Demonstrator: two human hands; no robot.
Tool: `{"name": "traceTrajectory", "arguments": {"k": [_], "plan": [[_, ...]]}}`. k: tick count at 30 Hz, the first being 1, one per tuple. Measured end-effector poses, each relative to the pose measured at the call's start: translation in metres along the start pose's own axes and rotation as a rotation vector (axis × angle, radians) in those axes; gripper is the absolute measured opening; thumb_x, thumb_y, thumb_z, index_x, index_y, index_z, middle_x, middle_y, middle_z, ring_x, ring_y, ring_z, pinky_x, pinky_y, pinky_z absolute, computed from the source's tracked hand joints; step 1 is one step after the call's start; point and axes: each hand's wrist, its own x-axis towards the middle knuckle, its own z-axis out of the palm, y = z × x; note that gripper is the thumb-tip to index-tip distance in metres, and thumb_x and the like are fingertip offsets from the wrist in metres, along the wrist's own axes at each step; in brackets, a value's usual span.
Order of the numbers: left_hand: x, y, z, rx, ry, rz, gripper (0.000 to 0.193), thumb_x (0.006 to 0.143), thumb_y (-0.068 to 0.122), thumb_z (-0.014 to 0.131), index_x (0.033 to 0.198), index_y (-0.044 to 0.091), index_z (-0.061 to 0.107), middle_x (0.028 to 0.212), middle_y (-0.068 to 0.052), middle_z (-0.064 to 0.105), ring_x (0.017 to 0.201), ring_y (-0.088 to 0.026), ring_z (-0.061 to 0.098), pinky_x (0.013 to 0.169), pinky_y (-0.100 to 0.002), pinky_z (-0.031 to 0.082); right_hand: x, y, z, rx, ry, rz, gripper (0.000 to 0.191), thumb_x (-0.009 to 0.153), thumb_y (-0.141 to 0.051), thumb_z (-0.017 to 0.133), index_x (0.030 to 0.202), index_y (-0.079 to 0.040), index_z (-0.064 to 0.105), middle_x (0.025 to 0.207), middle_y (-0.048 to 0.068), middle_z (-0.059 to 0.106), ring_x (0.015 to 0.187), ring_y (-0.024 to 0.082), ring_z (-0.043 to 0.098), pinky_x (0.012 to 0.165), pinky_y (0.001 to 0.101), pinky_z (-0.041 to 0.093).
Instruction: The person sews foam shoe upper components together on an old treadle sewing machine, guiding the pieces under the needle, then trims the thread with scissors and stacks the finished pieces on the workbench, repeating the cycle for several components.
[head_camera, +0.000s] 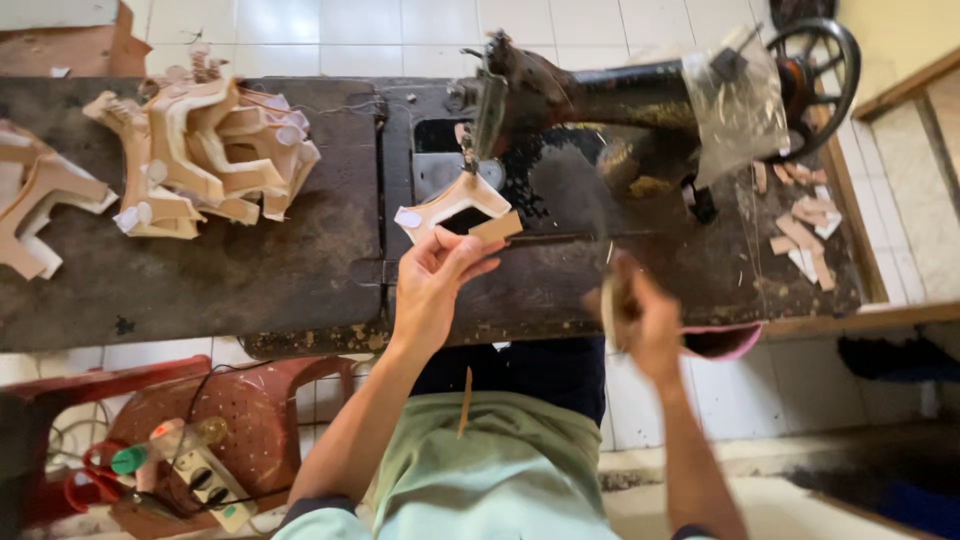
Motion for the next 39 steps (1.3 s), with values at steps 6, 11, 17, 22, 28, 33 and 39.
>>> {"name": "traceTrajectory", "arguments": {"k": [6,11,17,22,28,33,39], "plan": [[-0.021,0.007,0.001,-0.020,-0.012,0.000,0.012,0.103,0.008,0.065,0.096,-0.001,0.062,0.108,-0.018,0.073,0.110,-0.029,0.073,0.102,-0.046,0.061,-0.058,-0.038,0.061,0.505,-0.198,0.125,0.055,0.090,-0.057,0.071,0.105,-0.004,0.066,0.070,-0.008,0.055,0.056,0.001,0.051,0.049,0.0196,0.042],[-0.024,0.013,0.007,-0.010,-0.028,-0.036,0.009,0.101,0.007,0.066,0.099,-0.002,0.064,0.111,-0.020,0.075,0.108,-0.027,0.074,0.101,-0.043,0.062,-0.048,-0.052,0.066,0.451,-0.210,0.067,0.054,0.090,-0.057,0.074,0.101,-0.004,0.067,0.067,-0.009,0.049,0.057,0.001,0.042,0.049,0.0211,0.032],[-0.017,0.012,0.008,0.011,-0.004,-0.059,0.010,0.101,0.006,0.067,0.098,-0.003,0.065,0.109,-0.018,0.074,0.106,-0.025,0.075,0.096,-0.041,0.063,-0.040,-0.054,0.061,0.349,-0.179,0.015,0.052,0.090,-0.056,0.074,0.095,-0.004,0.067,0.067,-0.010,0.048,0.060,0.001,0.039,0.051,0.0210,0.030],[-0.009,0.009,0.013,0.019,0.012,-0.082,0.009,0.099,0.006,0.068,0.098,-0.002,0.066,0.107,-0.017,0.074,0.104,-0.025,0.075,0.095,-0.040,0.064,-0.036,-0.053,0.056,0.308,-0.160,0.054,0.050,0.089,-0.053,0.075,0.095,-0.005,0.068,0.067,-0.010,0.047,0.061,0.001,0.039,0.052,0.0211,0.029],[0.003,0.004,0.023,0.040,0.003,-0.095,0.009,0.099,0.006,0.068,0.097,-0.002,0.066,0.105,-0.016,0.074,0.104,-0.024,0.075,0.095,-0.039,0.064,-0.030,-0.046,0.046,0.315,-0.149,0.067,0.047,0.089,-0.051,0.076,0.095,-0.004,0.068,0.067,-0.009,0.052,0.060,0.001,0.042,0.051,0.0201,0.033],[0.003,-0.028,0.017,0.043,-0.009,-0.116,0.009,0.099,0.007,0.068,0.097,-0.002,0.067,0.105,-0.016,0.075,0.102,-0.023,0.075,0.094,-0.038,0.064,-0.035,-0.018,0.054,0.325,-0.109,0.056,0.044,0.092,-0.048,0.075,0.091,-0.004,0.069,0.064,-0.009,0.050,0.057,0.001,0.041,0.050,0.0208,0.031],[0.004,-0.048,0.020,0.045,-0.029,-0.165,0.010,0.099,0.007,0.068,0.097,-0.002,0.068,0.104,-0.016,0.076,0.100,-0.023,0.076,0.092,-0.037,0.064,-0.044,0.001,0.051,0.536,-0.112,0.199,0.038,0.093,-0.039,0.076,0.087,-0.002,0.068,0.055,-0.008,0.047,0.044,0.003,0.038,0.040,0.0221,0.027]]}}
